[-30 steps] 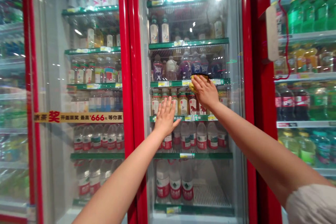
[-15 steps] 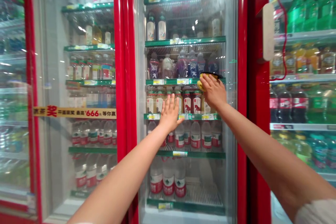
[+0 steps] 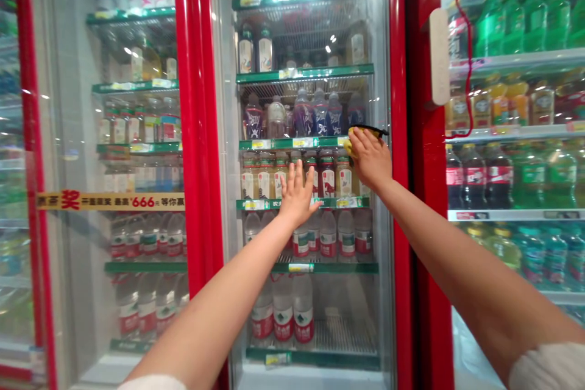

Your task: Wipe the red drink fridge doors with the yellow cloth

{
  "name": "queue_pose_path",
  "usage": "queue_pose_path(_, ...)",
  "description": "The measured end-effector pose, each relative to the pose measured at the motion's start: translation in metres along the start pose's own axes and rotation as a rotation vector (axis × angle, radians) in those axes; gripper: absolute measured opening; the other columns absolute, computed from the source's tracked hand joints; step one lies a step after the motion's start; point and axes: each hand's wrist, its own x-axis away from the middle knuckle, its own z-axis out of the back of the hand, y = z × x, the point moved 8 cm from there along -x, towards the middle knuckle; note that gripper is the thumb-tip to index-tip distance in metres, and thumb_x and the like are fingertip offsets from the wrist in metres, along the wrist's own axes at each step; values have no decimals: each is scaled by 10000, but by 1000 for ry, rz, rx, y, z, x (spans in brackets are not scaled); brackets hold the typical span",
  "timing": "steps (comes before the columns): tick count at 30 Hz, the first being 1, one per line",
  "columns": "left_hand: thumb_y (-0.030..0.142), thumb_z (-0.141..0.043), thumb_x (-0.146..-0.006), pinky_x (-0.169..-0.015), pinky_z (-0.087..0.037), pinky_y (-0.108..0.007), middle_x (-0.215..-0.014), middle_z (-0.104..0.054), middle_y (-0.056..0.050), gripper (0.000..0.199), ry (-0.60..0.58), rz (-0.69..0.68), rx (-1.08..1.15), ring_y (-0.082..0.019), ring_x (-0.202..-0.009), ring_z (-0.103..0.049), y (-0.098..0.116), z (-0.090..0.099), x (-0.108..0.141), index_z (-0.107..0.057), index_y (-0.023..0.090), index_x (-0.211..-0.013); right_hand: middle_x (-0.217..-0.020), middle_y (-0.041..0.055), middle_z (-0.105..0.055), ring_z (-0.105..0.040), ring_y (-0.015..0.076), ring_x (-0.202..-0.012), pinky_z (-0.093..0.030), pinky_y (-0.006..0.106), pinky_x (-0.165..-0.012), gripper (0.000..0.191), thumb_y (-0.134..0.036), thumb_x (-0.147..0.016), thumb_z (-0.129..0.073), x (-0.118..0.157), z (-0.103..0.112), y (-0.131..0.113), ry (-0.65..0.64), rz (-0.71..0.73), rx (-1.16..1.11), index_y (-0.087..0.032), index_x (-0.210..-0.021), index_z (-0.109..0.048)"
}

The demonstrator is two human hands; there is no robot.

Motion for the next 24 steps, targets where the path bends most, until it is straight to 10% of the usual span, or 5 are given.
queue_pose_path(8, 531, -867, -709, -1192, -71, -739, -1707, 17, -231, 1172, -27, 23, 34, -460, -1555, 88, 21, 4, -21, -215, 226, -1634, -1637, 49, -399, -375, 265, -1505, -362, 507, -1164, 510, -210, -1023, -410, 26, -6, -12, -175, 227, 30, -252, -1529, -459)
queue_pose_path(14, 593, -849, -705, -1188, -59, -746, -1704, 11, -230, 1179, -6, 25, 15, -469, -1557, 78, 24, 3, -24, -221, 226, -1633, -1659, 59, -359, -346, 284, -1517, -331, 552, -1174, 574, -196, -1003, -383, 0, 13, 48, -112, -65, 118, -258, -1573, -390)
queue_pose_path(24, 635, -821, -716, -1199, -69, -734, -1706, -1, -218, 1168, 19, 15, -5, -465, -1562, 51, 23, 0, -20, -215, 243, -1635, -1614, 81, -444, -405, 289, -1475, -308, 530, -1196, 534, -249, -995, -431, 38, 9, 45, -9, -76, 68, -230, -1528, -464)
